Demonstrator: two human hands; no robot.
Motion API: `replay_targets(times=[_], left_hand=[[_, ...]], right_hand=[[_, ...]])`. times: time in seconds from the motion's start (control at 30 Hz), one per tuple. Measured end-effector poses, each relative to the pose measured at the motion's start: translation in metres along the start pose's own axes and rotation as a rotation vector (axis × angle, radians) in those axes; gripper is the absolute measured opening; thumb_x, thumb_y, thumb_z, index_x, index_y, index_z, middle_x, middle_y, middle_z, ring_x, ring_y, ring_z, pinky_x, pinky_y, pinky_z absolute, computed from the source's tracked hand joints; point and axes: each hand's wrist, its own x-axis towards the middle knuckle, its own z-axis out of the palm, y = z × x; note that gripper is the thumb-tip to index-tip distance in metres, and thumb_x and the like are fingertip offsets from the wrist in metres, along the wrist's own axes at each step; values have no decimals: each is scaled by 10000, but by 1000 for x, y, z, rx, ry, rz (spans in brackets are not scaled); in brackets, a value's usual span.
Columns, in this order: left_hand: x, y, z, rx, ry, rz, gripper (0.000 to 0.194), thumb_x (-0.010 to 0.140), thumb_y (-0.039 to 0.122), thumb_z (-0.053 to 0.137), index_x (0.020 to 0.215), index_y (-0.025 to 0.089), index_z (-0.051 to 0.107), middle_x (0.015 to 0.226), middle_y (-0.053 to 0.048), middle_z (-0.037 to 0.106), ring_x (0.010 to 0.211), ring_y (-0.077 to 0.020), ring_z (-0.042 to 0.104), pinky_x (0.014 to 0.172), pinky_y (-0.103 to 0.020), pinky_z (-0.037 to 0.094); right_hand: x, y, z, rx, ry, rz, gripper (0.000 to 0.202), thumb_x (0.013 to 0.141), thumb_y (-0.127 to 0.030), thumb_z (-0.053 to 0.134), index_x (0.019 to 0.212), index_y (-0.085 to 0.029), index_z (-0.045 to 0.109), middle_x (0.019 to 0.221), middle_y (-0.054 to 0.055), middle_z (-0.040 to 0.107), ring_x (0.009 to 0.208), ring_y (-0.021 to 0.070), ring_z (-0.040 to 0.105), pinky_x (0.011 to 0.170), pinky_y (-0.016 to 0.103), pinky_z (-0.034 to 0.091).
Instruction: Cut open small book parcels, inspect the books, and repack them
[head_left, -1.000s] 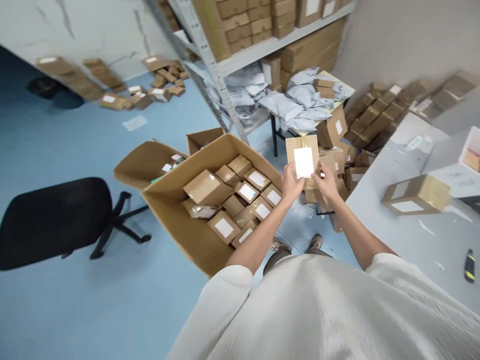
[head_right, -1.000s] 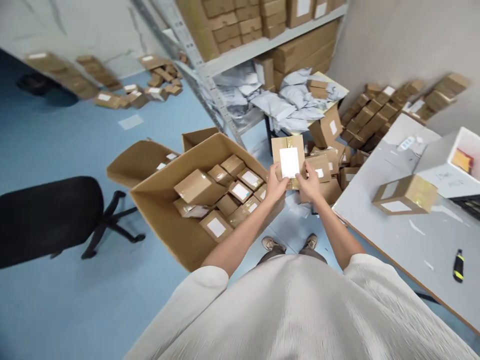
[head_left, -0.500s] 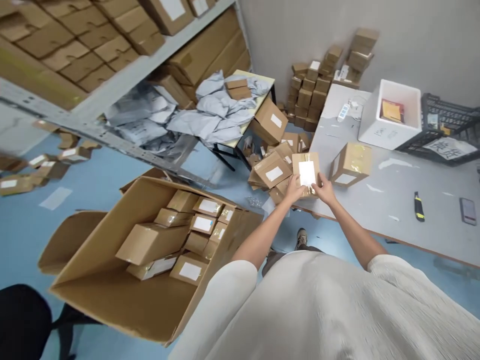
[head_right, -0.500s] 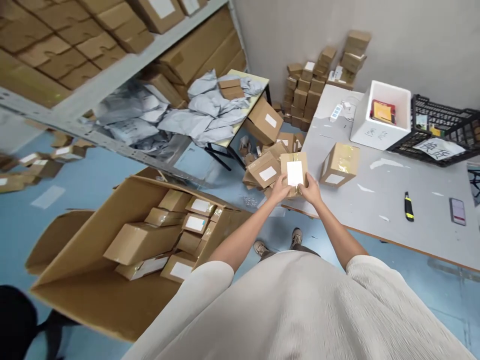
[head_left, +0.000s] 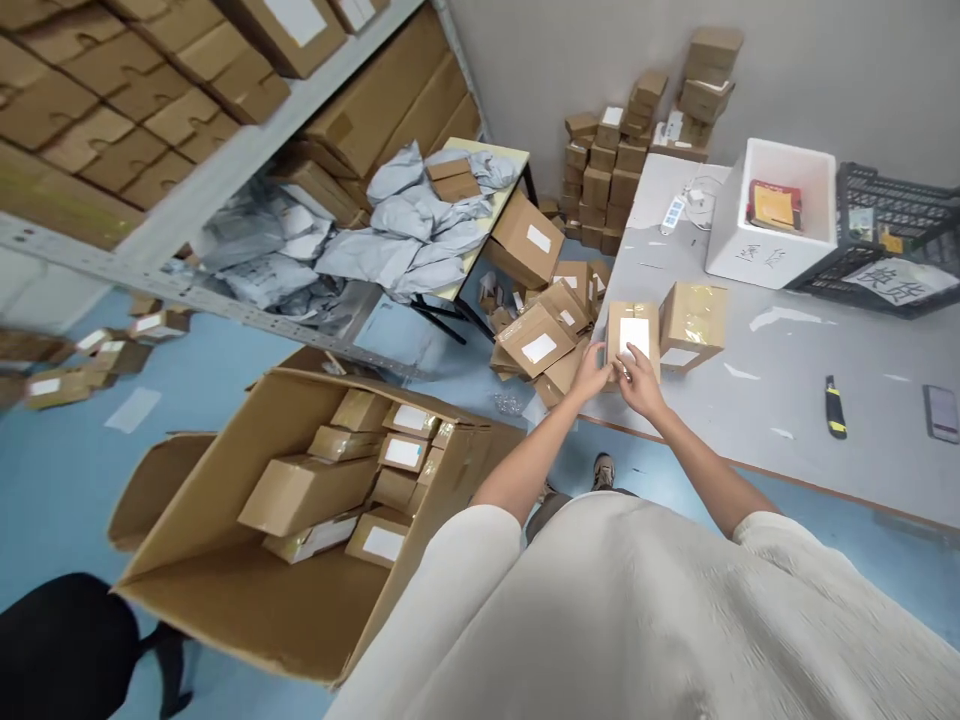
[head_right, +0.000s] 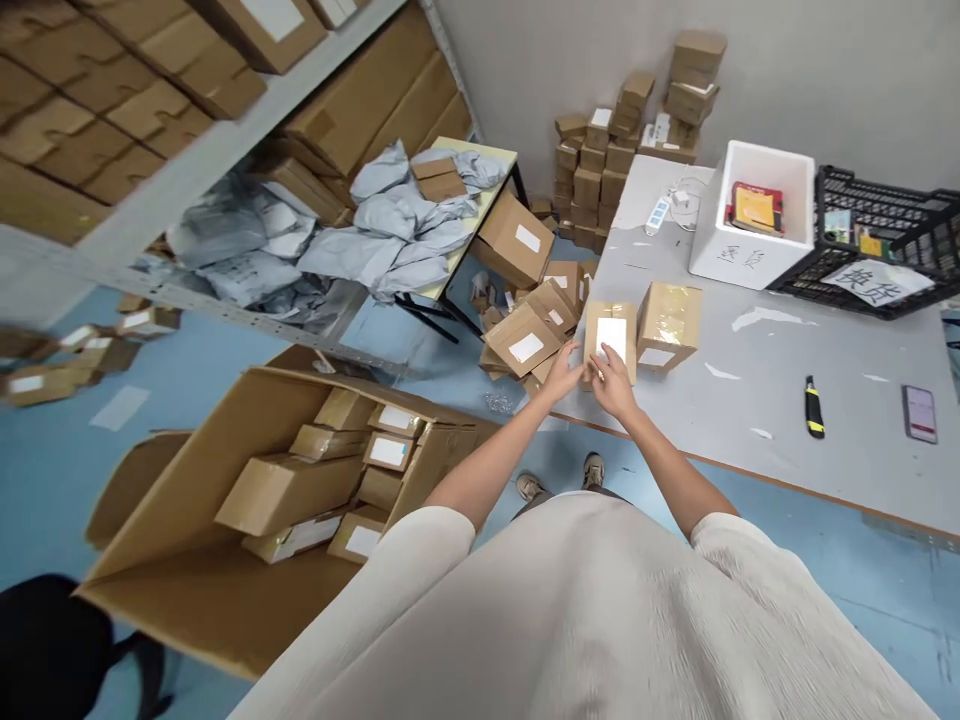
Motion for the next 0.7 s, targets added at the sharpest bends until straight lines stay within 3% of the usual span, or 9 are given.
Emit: replay_targets(times=[0.13, 0.33, 0.5, 0.7], left_hand=[[-38, -16, -67, 47, 126, -79, 542, 816, 162, 666, 1353, 228, 678, 1501, -130, 652, 1495, -314, 547, 1303, -530, 387], [-118, -45, -196, 90, 468, -235, 477, 839, 143, 643, 1303, 231, 716, 1395, -120, 702, 1352, -299, 638, 1207, -499, 493], [-195, -77, -284, 44, 709, -324, 458, 854, 166, 647, 1301, 237, 718, 1389, -110, 723, 1347, -299, 654, 1208, -501, 493], [-288, -134, -362, -84, 871, -457, 472, 851, 153, 639, 1312, 222, 713, 1430, -137, 713, 1378, -315, 650, 1218, -522, 484]], right_hand=[[27, -34, 42, 112, -99, -62, 480, 966, -282, 551, 1408, -208, 722, 1615, 172, 575, 1522, 355, 517, 1320, 619, 378], [55, -124, 149, 294, -378, -235, 433, 949, -282, 567, 1331, -234, 765, 1486, 152, 669, 1430, 328, 601, 1289, 581, 434], [49, -208, 235, 331, -580, -378, 408, 947, -274, 571, 1291, -234, 785, 1455, 149, 688, 1393, 325, 633, 1269, 565, 460], [24, -281, 328, 306, -764, -445, 395, 931, -251, 591, 1266, -243, 800, 1402, 127, 726, 1352, 311, 659, 1247, 543, 487]])
